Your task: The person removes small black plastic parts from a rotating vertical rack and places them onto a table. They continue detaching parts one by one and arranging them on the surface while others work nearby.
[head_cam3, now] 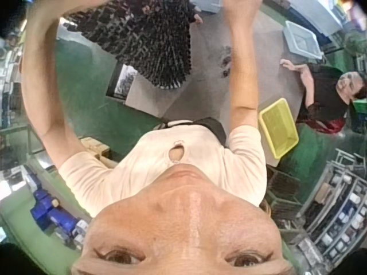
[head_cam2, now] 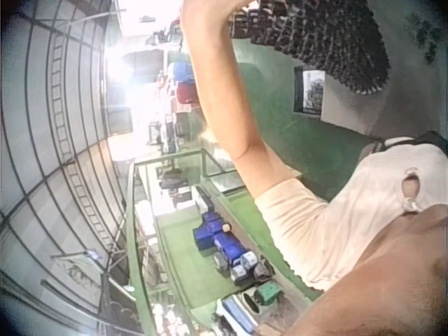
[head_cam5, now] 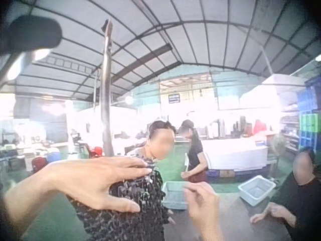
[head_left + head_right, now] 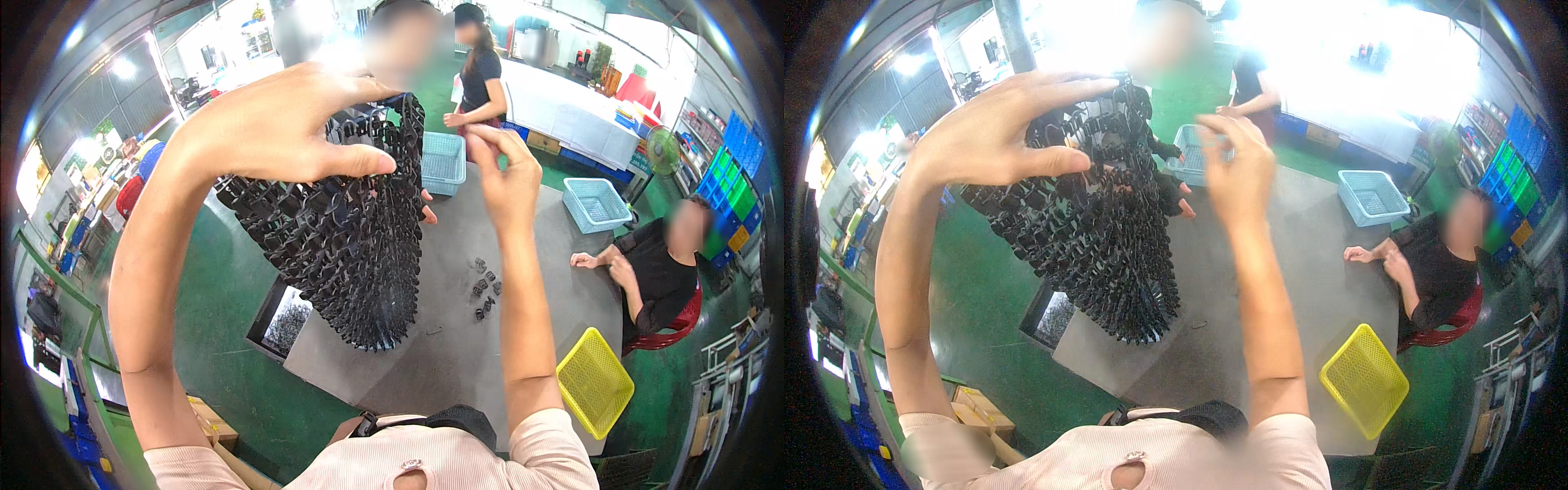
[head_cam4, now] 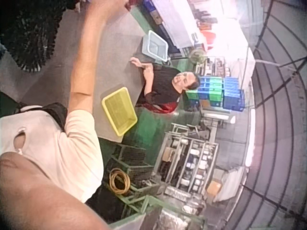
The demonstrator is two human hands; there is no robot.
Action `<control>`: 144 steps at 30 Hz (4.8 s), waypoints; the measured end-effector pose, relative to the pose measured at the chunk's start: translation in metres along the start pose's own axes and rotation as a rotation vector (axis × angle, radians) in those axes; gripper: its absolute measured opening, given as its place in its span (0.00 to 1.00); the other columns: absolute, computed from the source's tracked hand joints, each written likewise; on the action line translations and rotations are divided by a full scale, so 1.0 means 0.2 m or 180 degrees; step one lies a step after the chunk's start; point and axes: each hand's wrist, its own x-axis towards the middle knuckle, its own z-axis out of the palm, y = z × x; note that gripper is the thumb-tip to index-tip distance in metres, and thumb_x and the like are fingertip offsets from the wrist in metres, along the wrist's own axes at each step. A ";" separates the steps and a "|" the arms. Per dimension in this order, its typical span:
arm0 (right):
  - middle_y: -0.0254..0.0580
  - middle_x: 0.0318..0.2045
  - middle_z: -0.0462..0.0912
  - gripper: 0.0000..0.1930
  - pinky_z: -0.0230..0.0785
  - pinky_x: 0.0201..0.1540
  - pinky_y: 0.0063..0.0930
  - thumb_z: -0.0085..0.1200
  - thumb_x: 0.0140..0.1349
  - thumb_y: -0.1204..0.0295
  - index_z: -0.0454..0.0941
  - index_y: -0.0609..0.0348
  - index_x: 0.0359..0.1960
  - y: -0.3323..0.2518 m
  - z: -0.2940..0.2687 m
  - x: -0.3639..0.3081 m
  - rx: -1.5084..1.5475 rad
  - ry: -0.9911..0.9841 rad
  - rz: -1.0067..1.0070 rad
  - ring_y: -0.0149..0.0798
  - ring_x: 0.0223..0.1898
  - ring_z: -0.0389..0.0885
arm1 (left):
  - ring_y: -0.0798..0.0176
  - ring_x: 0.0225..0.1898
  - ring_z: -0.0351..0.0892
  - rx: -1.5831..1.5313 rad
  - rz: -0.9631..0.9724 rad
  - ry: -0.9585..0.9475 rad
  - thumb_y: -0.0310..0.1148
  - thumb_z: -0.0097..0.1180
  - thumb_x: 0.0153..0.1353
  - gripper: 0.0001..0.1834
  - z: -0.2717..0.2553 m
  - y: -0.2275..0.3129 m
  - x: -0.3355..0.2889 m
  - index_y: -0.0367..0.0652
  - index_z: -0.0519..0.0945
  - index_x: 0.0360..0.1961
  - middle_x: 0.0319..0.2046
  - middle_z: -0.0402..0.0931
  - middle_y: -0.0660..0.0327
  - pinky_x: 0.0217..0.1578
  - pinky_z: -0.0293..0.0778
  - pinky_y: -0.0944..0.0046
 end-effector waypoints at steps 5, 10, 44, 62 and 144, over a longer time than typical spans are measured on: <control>0.35 0.32 0.83 0.07 0.63 0.44 0.34 0.64 0.54 0.67 0.85 0.53 0.34 -0.43 0.17 0.04 -0.0003 0.0600 -0.0856 0.41 0.38 0.77 | 0.43 0.59 0.70 0.0097 0.0018 0.0259 0.42 0.61 0.59 0.32 0.05 0.00 0.04 0.39 0.71 0.62 0.58 0.72 0.44 0.62 0.64 0.50; 0.36 0.30 0.82 0.06 0.61 0.42 0.37 0.64 0.53 0.67 0.84 0.52 0.32 -0.49 0.23 0.06 -0.0189 0.0909 -0.0653 0.43 0.37 0.76 | 0.42 0.58 0.71 0.0035 0.0091 0.0436 0.40 0.61 0.59 0.29 0.07 0.00 0.05 0.38 0.74 0.60 0.55 0.74 0.44 0.60 0.65 0.50; 0.39 0.34 0.85 0.13 0.71 0.41 0.24 0.65 0.55 0.68 0.85 0.59 0.40 0.34 -0.31 0.20 -0.2129 -0.0643 0.1015 0.29 0.37 0.80 | 0.44 0.62 0.70 -0.0269 0.0039 0.0216 0.36 0.59 0.58 0.32 0.02 -0.01 0.06 0.39 0.68 0.64 0.60 0.70 0.46 0.64 0.62 0.51; 0.41 0.26 0.83 0.04 0.69 0.35 0.33 0.60 0.57 0.75 0.83 0.61 0.32 -0.44 0.17 0.17 0.0901 -0.0085 -0.0086 0.39 0.31 0.80 | 0.40 0.49 0.77 0.0405 -0.0184 0.0713 0.20 0.52 0.50 0.22 0.09 0.09 0.13 0.31 0.79 0.50 0.48 0.78 0.43 0.54 0.72 0.52; 0.44 0.31 0.82 0.09 0.67 0.45 0.35 0.61 0.57 0.66 0.86 0.59 0.33 -0.41 0.09 0.26 0.0750 -0.0735 0.0323 0.41 0.40 0.80 | 0.43 0.51 0.77 0.0565 -0.0403 0.0240 0.16 0.54 0.48 0.24 0.06 0.08 0.24 0.32 0.79 0.50 0.47 0.79 0.45 0.54 0.72 0.52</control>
